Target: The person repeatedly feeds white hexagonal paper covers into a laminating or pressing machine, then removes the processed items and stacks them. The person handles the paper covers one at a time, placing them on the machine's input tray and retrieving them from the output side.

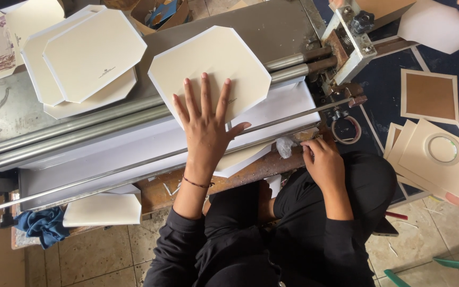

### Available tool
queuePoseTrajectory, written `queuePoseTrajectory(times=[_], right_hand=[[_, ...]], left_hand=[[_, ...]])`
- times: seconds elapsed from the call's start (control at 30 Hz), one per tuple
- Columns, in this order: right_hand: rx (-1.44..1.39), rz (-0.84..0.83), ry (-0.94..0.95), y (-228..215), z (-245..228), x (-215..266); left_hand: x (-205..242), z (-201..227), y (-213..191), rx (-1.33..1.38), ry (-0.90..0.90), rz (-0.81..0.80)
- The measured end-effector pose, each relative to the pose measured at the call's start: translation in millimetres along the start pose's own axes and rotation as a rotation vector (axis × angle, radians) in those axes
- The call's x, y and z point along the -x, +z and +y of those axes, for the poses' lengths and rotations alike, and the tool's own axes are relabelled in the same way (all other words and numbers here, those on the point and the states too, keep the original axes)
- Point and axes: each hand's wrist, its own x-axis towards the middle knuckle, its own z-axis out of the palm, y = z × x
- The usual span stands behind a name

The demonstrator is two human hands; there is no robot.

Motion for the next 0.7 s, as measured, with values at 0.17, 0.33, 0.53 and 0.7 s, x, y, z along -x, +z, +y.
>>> queuePoseTrajectory(times=[0.17, 0.33, 0.53, 0.7], right_hand=[[-0.005, -0.001, -0.001, 0.1, -0.2, -0.2], [-0.004, -0.002, 0.000, 1.7, 0.1, -1.0], [-0.023, -0.045, 0.020, 1.4, 0.5, -2.2], [0.006, -0.036, 0.011, -0.3, -2.2, -2.3]], left_hand=[[-0.6, 1.6, 1.9, -0.001, -0.001, -0.001], [-2.6, 2.9, 2.5, -0.012, 0.005, 0.006], [-4.1, 4.9, 5.4, -0.017, 0.007, 0.002], [-4.8, 6.9, 4.5, -0.031, 0.014, 0.012]])
